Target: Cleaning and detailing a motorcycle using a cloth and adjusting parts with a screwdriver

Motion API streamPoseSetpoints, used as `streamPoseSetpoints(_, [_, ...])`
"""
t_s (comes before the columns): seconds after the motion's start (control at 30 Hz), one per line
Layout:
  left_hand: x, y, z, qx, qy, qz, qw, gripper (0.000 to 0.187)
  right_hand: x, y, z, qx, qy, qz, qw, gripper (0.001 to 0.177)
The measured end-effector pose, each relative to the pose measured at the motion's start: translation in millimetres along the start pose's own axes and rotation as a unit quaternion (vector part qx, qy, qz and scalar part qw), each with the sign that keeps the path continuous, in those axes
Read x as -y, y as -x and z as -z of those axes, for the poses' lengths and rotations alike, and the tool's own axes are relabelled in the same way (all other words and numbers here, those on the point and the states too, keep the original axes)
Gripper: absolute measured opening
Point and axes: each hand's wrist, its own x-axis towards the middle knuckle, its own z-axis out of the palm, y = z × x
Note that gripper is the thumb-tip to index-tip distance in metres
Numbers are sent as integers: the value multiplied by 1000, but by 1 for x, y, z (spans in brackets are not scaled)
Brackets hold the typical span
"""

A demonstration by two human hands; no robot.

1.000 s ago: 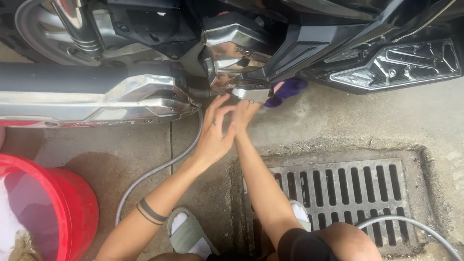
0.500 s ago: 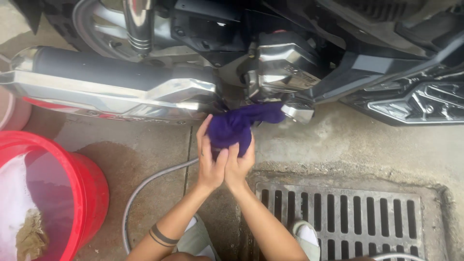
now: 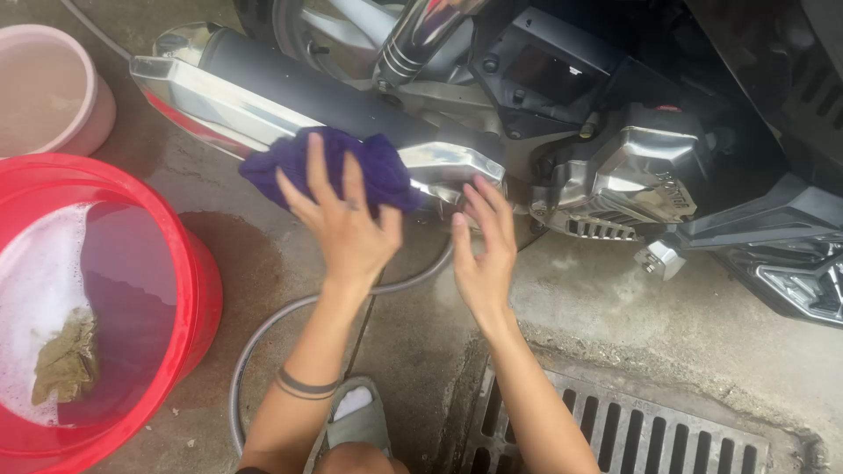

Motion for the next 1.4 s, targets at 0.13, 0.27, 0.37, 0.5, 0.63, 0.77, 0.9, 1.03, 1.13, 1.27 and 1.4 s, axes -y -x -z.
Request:
streamPoseSetpoints(0.13, [-32,39,-88,-15,-52,-162,985,52,-19,3,2,-135,52,6,990,25])
streamPoseSetpoints(0.27, [5,15,-75,-118,-88,-157,976,40,-30,9,19,-154,85,19,984,20])
streamPoseSetpoints(0.37, [61,-32,-34,-154,-67,-66,984,47,-34,18,25,-148,74,4,986,21])
streamPoseSetpoints(0.5, [29,-10,-56,-193,-140,-54,970,28,-50,35,4,-132,37,-13,990,24])
streamPoseSetpoints(0.63, [4,40,-90,-4,-7,-225,974,34,-49,22,-13,-132,55,22,989,18])
streamPoseSetpoints(0.77, [57,-18,-42,-10,36,-84,996,39,-15,-1,-27,-69,70,107,989,20])
streamPoseSetpoints(0.9, [79,-65,10,-178,-23,143,973,40,-8,-14,-51,-12,70,173,982,18])
streamPoseSetpoints(1.03, [43,5,-13,-47,133,161,977,73,10,-50,-79,-16,105,240,965,17])
streamPoseSetpoints(1.13, [51,18,-30,-46,123,117,984,73,14,-63,-79,18,134,277,951,19])
streamPoseSetpoints(1.27, [96,-75,8,-219,141,268,927,76,3,-64,-88,51,172,305,935,22])
streamPoseSetpoints(1.4, [94,-67,1,-231,152,358,892,69,7,-65,-96,39,238,348,906,29])
